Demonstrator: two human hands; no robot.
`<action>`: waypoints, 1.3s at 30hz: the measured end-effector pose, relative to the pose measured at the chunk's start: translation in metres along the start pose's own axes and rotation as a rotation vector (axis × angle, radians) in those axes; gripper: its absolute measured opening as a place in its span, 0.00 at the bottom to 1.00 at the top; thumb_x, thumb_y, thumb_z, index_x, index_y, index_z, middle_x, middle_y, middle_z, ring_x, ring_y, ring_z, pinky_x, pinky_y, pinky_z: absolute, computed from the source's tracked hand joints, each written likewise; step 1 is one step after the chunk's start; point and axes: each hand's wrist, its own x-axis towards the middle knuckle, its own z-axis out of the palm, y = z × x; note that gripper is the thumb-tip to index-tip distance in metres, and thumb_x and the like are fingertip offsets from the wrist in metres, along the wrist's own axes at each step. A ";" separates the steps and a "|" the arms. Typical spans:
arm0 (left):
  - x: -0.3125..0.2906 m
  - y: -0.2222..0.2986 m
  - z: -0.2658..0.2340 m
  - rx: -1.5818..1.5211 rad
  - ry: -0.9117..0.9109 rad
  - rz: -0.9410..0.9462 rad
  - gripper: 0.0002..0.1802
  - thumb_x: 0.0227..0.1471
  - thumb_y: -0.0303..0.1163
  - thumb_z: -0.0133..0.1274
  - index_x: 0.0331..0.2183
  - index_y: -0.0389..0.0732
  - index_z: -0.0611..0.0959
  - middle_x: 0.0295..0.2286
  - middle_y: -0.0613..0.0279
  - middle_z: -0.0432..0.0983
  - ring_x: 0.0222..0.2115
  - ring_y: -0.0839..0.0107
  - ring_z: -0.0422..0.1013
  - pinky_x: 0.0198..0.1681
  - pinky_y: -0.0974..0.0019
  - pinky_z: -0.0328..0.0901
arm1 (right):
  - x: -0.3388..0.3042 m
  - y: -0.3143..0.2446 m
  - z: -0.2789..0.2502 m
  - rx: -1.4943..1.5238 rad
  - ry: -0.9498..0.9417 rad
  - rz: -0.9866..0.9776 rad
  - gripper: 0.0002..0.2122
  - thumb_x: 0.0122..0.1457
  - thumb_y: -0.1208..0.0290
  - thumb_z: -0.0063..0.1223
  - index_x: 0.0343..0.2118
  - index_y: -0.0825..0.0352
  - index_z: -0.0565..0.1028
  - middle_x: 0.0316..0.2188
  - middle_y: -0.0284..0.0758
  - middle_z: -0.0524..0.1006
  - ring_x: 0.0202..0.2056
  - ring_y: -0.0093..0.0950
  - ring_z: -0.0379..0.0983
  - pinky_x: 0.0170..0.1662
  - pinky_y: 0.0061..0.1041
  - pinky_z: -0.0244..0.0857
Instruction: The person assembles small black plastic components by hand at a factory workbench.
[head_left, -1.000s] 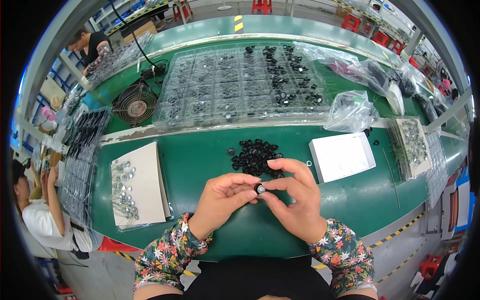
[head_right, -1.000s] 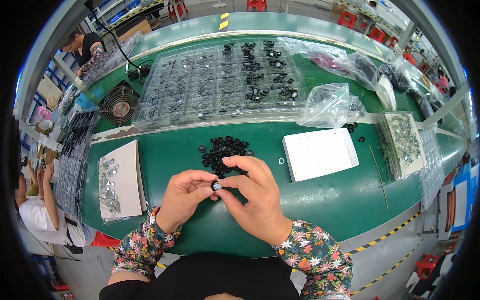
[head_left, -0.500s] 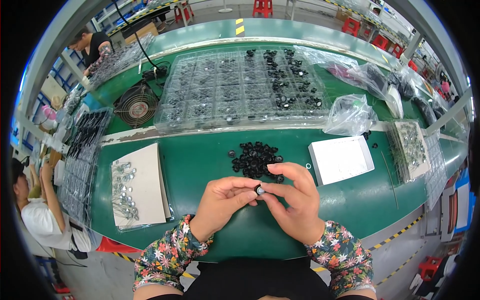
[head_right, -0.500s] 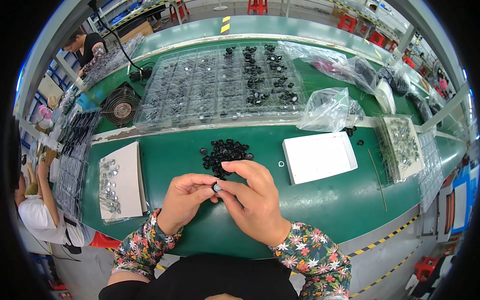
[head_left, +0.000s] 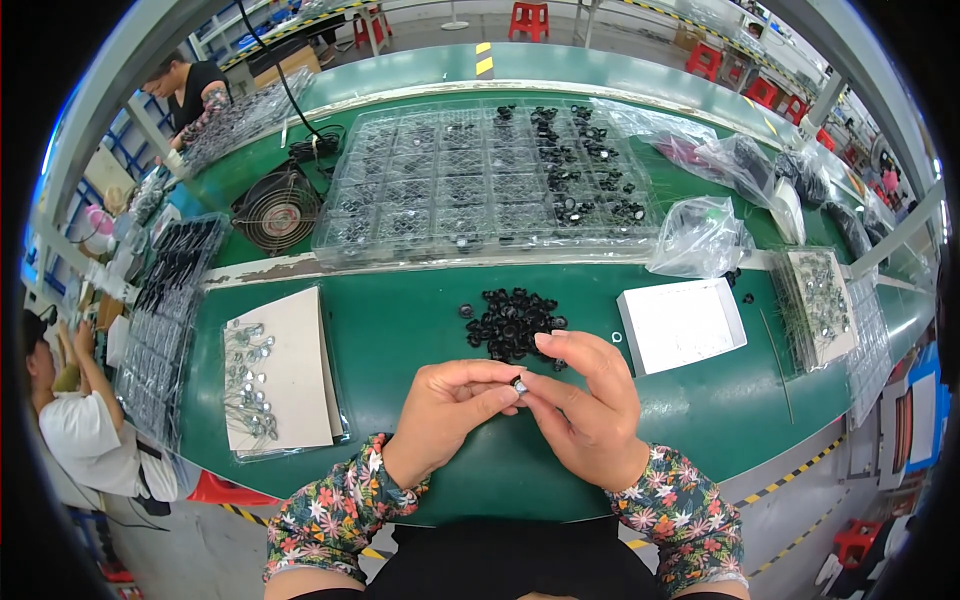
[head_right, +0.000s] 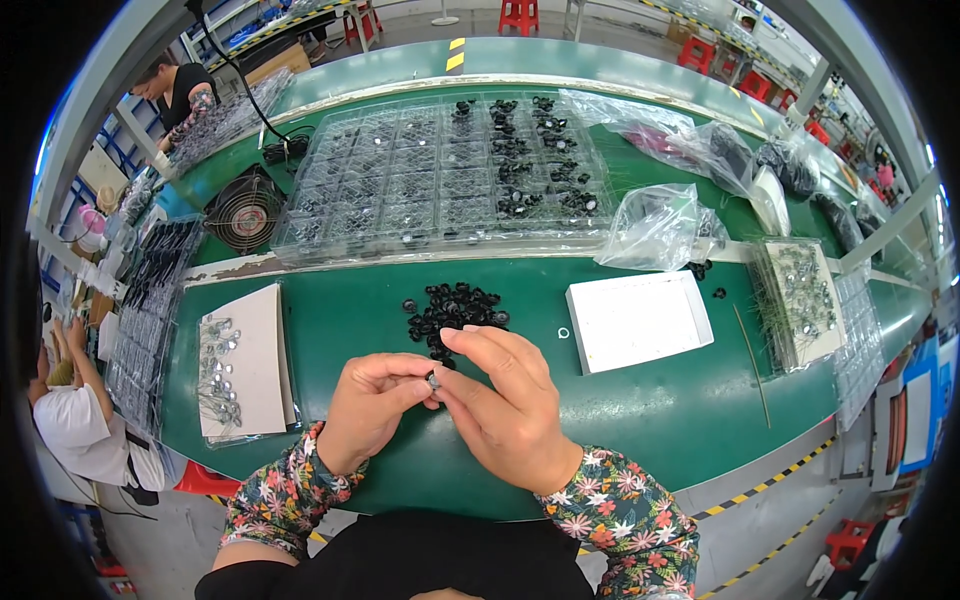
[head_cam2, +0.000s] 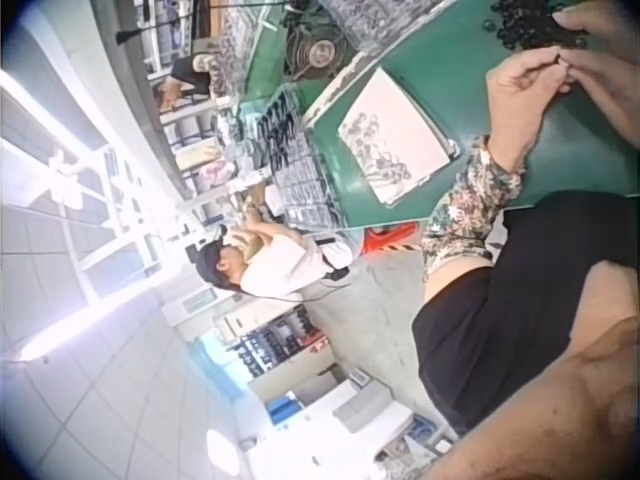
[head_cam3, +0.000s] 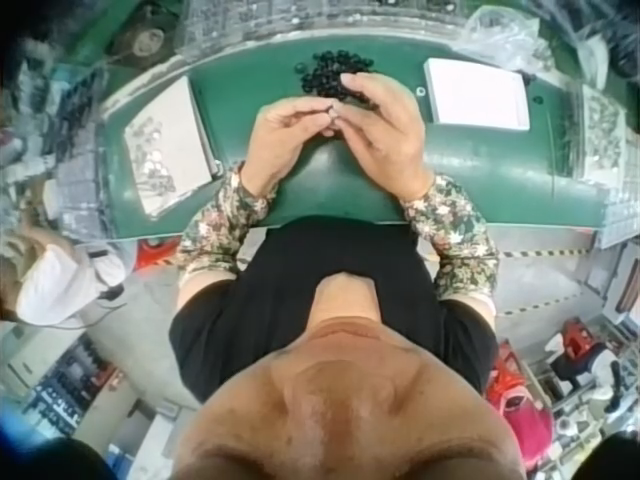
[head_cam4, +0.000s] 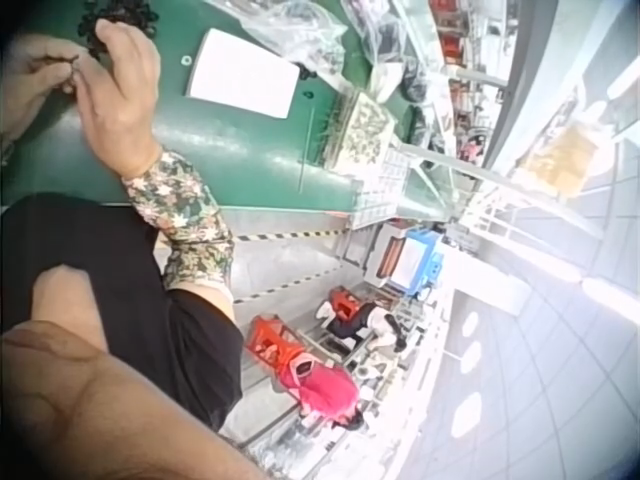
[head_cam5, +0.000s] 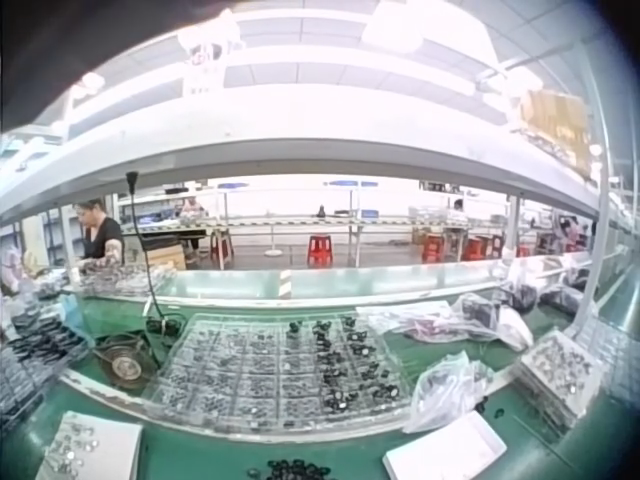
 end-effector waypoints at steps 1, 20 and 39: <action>0.000 -0.001 0.000 -0.016 0.012 0.002 0.11 0.53 0.20 0.54 0.41 0.33 0.81 0.37 0.54 0.78 0.36 0.70 0.76 0.40 0.70 0.72 | 0.000 0.000 0.001 0.000 0.001 0.001 0.13 0.40 0.81 0.63 0.32 0.68 0.78 0.45 0.39 0.74 0.44 0.38 0.71 0.46 0.34 0.66; 0.000 -0.002 0.000 -0.079 0.012 -0.064 0.12 0.53 0.19 0.53 0.42 0.33 0.80 0.35 0.56 0.79 0.33 0.73 0.74 0.38 0.71 0.70 | -0.010 0.008 0.011 0.589 -0.025 0.549 0.08 0.46 0.79 0.62 0.29 0.67 0.74 0.44 0.39 0.74 0.46 0.33 0.72 0.49 0.29 0.65; -0.001 -0.003 0.008 0.127 0.016 0.063 0.13 0.52 0.15 0.52 0.41 0.33 0.81 0.38 0.55 0.77 0.38 0.70 0.75 0.44 0.69 0.72 | -0.005 0.012 0.008 0.528 -0.079 0.537 0.09 0.45 0.81 0.60 0.27 0.67 0.71 0.39 0.39 0.76 0.42 0.33 0.73 0.46 0.28 0.66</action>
